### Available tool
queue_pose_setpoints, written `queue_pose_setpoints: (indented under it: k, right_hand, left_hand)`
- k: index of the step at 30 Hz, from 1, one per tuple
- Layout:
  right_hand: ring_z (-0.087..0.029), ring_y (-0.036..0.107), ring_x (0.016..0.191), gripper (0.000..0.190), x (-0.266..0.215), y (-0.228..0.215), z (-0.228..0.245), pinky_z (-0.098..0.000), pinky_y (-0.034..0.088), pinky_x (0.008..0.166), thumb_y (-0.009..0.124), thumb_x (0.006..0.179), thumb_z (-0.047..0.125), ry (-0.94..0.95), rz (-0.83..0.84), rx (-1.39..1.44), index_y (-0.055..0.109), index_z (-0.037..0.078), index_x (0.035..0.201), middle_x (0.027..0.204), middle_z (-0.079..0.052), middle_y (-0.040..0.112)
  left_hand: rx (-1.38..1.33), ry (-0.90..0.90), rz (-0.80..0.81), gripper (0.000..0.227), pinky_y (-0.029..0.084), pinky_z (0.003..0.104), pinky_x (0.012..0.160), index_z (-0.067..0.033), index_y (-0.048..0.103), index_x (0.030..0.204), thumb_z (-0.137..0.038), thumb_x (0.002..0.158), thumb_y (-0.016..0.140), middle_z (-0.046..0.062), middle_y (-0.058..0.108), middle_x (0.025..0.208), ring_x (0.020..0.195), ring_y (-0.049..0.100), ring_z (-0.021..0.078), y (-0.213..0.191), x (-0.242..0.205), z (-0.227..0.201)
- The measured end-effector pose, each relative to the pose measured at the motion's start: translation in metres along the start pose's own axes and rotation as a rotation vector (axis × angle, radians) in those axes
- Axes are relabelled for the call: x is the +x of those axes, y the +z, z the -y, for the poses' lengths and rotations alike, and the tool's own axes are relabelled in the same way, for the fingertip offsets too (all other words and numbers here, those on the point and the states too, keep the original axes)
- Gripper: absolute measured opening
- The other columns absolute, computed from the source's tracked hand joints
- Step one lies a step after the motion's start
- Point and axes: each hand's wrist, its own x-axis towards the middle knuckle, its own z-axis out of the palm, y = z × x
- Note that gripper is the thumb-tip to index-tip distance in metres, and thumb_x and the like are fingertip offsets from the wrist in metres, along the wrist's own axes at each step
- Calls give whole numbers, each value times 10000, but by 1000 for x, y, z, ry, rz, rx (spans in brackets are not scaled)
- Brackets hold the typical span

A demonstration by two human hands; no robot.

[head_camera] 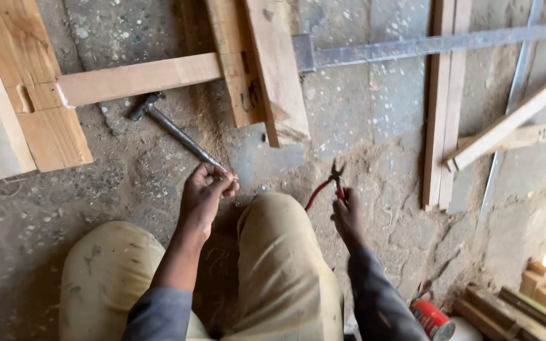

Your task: Assembling a wooden furniture frame by hammering joints and using a clamp for alignment.

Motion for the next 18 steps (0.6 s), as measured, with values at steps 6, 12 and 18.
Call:
queue_pose_setpoints:
  k: [6,12,18]
  right_hand:
    - [-153,436,871,257,-44,-40,101,-334,404,812,462,697,22,-92,228,691,408,38,949,920,-68,371]
    - [-323,596,924,311,-68,-34,183,-347,496,582,435,679,55,-134,389,605,440,-3,985,950,-164,497]
    - [-258,499,997,178,-93,21,235,-430,421,845,433,788,62,-323,447,706,475,-55,916,937,-164,502]
  left_hand:
    - [80,-31,16,101,449,173,480,-60,491,731,-78,702,586,62,509,653,543,537,109,-11,15,2]
    - [-235,44,223,171,427,257,735,-121,448,794,-231,767,577,77,609,858,812,560,123,11,-5,-10]
    - [-399,95,174,171,364,206,630,-95,393,824,-220,831,510,76,552,772,713,488,95,2,-6,6]
